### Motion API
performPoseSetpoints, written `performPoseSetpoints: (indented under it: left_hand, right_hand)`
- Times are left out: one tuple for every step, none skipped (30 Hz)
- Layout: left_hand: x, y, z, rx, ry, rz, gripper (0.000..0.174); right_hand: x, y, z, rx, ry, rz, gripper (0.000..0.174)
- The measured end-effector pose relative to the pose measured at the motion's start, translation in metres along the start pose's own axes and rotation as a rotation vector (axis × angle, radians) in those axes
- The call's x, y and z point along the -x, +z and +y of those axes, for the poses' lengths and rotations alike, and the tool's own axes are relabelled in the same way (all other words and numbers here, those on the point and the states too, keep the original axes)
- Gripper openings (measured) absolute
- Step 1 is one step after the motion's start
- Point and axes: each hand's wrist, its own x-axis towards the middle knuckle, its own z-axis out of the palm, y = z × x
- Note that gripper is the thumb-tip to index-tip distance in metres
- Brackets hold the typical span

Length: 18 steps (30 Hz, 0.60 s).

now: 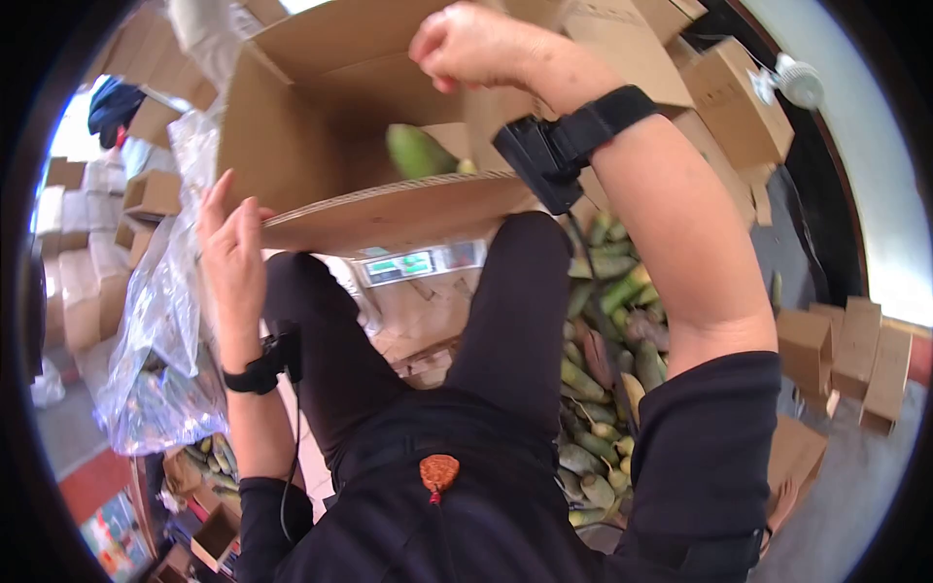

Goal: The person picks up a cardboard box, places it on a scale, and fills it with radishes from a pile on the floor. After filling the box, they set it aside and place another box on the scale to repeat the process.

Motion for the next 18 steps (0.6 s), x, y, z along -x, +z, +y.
performPoseSetpoints:
  left_hand:
    - [0.0, 0.001, -0.004, -0.031, 0.005, -0.013, 0.027]
    - [0.001, 0.001, -0.007, -0.036, 0.014, -0.026, 0.028]
    - [0.0, 0.001, -0.008, -0.046, 0.025, -0.032, 0.03]
    - [0.001, 0.002, -0.006, -0.054, 0.026, -0.025, 0.032]
    - [0.0, 0.003, -0.005, -0.068, 0.024, -0.015, 0.034]
    - [-0.002, 0.003, -0.006, 0.054, -0.01, -0.038, 0.036]
    - [-0.002, 0.004, -0.003, 0.069, 0.0, -0.048, 0.036]
    - [-0.003, 0.005, 0.0, 0.031, -0.015, -0.05, 0.038]
    - [-0.002, 0.006, 0.002, -0.008, -0.031, -0.051, 0.04]
    - [-0.002, 0.005, 0.002, -0.061, -0.022, -0.044, 0.041]
    - [-0.002, 0.006, 0.002, -0.05, -0.013, -0.05, 0.041]
    - [-0.002, 0.007, 0.001, -0.037, -0.027, -0.047, 0.04]
    - [-0.003, 0.008, -0.001, -0.026, -0.042, -0.044, 0.039]
    - [-0.002, 0.009, -0.003, -0.001, -0.071, -0.035, 0.04]
    - [-0.001, 0.011, -0.002, 0.001, -0.066, -0.039, 0.04]
    - [-0.001, 0.01, -0.001, 0.008, -0.056, -0.031, 0.039]
    - [-0.001, 0.01, -0.001, 0.012, -0.047, -0.02, 0.038]
    - [-0.001, 0.01, -0.001, 0.003, -0.045, -0.019, 0.038]
  right_hand:
    - [0.016, -0.005, -0.003, -0.088, -0.08, 0.135, 0.026]
    - [0.043, -0.018, -0.005, -0.081, -0.036, 0.148, 0.026]
    - [0.079, -0.033, -0.023, -0.079, 0.01, 0.18, 0.026]
    - [0.105, -0.043, -0.028, -0.079, 0.05, 0.212, 0.027]
    - [0.121, -0.043, -0.01, -0.075, 0.076, 0.225, 0.027]
    - [0.137, -0.036, 0.018, -0.105, 0.088, 0.305, 0.026]
    - [0.155, -0.028, 0.045, -0.135, 0.096, 0.384, 0.026]
    - [0.176, -0.02, 0.07, -0.157, 0.21, 0.388, 0.027]
    - [0.2, -0.01, 0.096, -0.18, 0.323, 0.39, 0.028]
    - [0.223, 0.006, 0.125, -0.159, 0.402, 0.4, 0.028]
    - [0.246, 0.026, 0.154, -0.14, 0.481, 0.409, 0.029]
    - [0.272, 0.047, 0.181, -0.135, 0.538, 0.417, 0.029]
    - [0.298, 0.07, 0.206, -0.013, 0.663, 0.367, 0.028]
    - [0.326, 0.099, 0.236, 0.098, 0.752, 0.356, 0.026]
    - [0.352, 0.125, 0.254, 0.188, 0.855, 0.3, 0.025]
    - [0.378, 0.155, 0.268, 0.21, 0.962, 0.307, 0.023]
    - [0.395, 0.173, 0.271, 0.306, 1.0, 0.196, 0.021]
    - [0.426, 0.206, 0.293, 0.355, 0.966, 0.26, 0.017]
